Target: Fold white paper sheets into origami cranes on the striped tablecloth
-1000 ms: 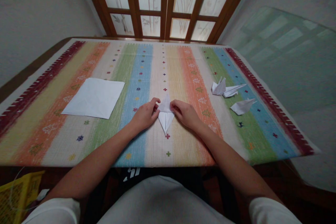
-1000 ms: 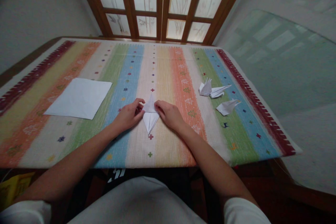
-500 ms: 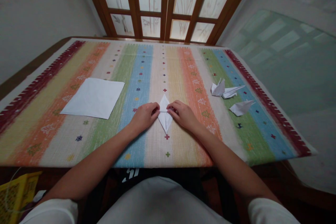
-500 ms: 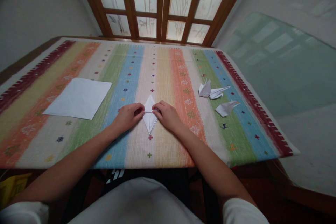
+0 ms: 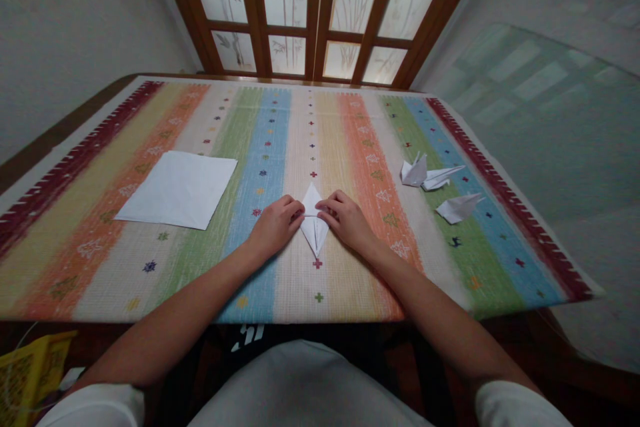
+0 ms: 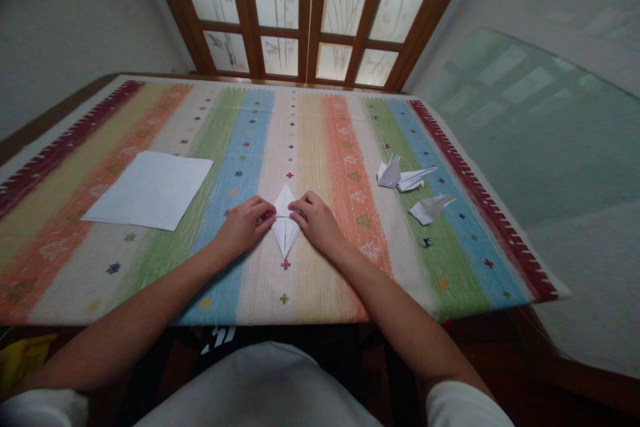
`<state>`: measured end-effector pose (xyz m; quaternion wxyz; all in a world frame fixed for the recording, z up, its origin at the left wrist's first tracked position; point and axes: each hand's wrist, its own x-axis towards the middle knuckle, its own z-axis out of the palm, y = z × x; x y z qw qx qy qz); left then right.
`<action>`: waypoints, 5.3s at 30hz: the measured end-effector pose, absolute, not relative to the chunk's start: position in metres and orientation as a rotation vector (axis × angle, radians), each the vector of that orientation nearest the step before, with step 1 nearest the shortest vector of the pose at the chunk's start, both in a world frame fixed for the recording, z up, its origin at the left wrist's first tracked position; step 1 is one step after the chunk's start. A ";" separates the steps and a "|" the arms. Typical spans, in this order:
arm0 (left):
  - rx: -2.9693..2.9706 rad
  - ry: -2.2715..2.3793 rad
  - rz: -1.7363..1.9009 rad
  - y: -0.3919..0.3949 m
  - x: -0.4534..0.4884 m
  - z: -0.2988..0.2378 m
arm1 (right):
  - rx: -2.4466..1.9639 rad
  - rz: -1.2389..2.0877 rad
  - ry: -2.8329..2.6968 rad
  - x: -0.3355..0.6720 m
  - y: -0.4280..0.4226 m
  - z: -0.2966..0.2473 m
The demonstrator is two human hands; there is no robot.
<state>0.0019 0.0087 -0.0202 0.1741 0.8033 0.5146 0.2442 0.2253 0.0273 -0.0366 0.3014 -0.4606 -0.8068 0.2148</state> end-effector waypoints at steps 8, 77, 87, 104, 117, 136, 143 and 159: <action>2.420 1.429 0.576 0.007 0.004 -0.022 | -1.216 0.354 -2.352 0.223 0.023 -0.034; 2.110 1.692 0.515 0.003 0.009 -0.006 | -1.372 0.517 -2.169 0.222 0.027 -0.030; 2.135 1.676 0.528 0.008 0.006 -0.011 | -1.427 0.493 -2.173 0.222 0.025 -0.029; 2.186 1.761 0.440 0.007 0.013 -0.008 | -1.496 0.464 -2.155 0.217 0.021 -0.030; 2.504 1.507 0.525 0.007 0.017 -0.020 | -1.297 0.140 -2.501 0.212 0.015 -0.023; 2.846 1.387 0.041 -0.016 0.022 -0.004 | -1.317 0.262 -2.528 0.226 0.006 -0.012; 2.774 1.448 0.207 -0.015 0.019 -0.009 | -1.300 0.306 -2.519 0.227 0.005 -0.012; 2.832 1.505 0.159 -0.021 0.025 -0.009 | -1.080 0.560 -2.521 0.240 0.007 -0.005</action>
